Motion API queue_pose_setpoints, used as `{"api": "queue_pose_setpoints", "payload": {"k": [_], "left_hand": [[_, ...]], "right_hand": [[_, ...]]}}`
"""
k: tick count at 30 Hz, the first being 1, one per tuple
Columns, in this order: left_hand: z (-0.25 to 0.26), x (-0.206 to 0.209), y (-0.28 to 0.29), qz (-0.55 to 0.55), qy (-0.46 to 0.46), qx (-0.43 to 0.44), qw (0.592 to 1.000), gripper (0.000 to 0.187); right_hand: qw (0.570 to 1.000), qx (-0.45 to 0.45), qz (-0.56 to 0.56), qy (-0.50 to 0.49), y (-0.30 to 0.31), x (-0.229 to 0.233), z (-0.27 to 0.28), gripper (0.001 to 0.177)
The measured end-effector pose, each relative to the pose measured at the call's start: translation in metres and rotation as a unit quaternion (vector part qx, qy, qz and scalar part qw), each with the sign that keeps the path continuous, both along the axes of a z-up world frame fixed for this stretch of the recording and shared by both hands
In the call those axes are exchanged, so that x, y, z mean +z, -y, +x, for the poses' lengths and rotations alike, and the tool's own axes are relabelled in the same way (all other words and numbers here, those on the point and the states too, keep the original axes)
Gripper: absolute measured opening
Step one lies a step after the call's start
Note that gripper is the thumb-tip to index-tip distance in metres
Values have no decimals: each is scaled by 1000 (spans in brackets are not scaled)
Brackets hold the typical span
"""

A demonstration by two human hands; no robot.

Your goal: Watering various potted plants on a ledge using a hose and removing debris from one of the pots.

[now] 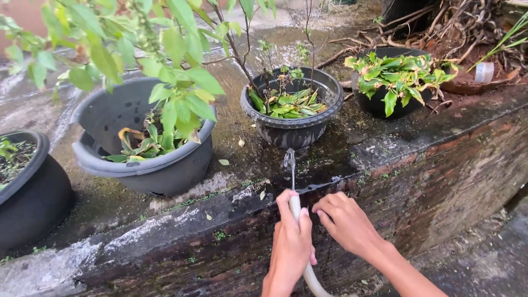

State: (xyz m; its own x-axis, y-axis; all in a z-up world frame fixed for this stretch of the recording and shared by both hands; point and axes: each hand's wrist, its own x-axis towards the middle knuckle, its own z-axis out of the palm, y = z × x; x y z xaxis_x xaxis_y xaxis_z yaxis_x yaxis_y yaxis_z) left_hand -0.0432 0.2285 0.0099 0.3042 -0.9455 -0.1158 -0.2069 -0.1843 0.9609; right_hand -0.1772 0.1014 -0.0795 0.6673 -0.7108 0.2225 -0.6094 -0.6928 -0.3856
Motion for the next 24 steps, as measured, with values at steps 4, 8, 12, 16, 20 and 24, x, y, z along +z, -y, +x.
{"api": "queue_pose_setpoints", "payload": {"k": [4, 8, 12, 16, 20, 24], "left_hand": [[-13, -12, -23, 51, -15, -6, 999, 28], [-35, -33, -51, 49, 8, 14, 999, 30], [-58, -47, -88, 81, 12, 1, 997, 28], [-91, -49, -138, 109, 6, -1, 994, 26], [-123, -82, -182, 101, 50, -4, 994, 31], [-149, -106, -216, 66, 94, -49, 992, 37]], "right_hand": [[996, -26, 71, -41, -21, -6, -16, 27], [995, -11, 93, -41, -53, -12, -40, 28], [985, -6, 160, -61, -94, -20, -68, 29], [977, 8, 191, -94, -140, -44, -98, 28], [972, 20, 215, -94, -190, -47, -117, 34], [961, 7, 255, -112, -210, -63, -129, 32]]}}
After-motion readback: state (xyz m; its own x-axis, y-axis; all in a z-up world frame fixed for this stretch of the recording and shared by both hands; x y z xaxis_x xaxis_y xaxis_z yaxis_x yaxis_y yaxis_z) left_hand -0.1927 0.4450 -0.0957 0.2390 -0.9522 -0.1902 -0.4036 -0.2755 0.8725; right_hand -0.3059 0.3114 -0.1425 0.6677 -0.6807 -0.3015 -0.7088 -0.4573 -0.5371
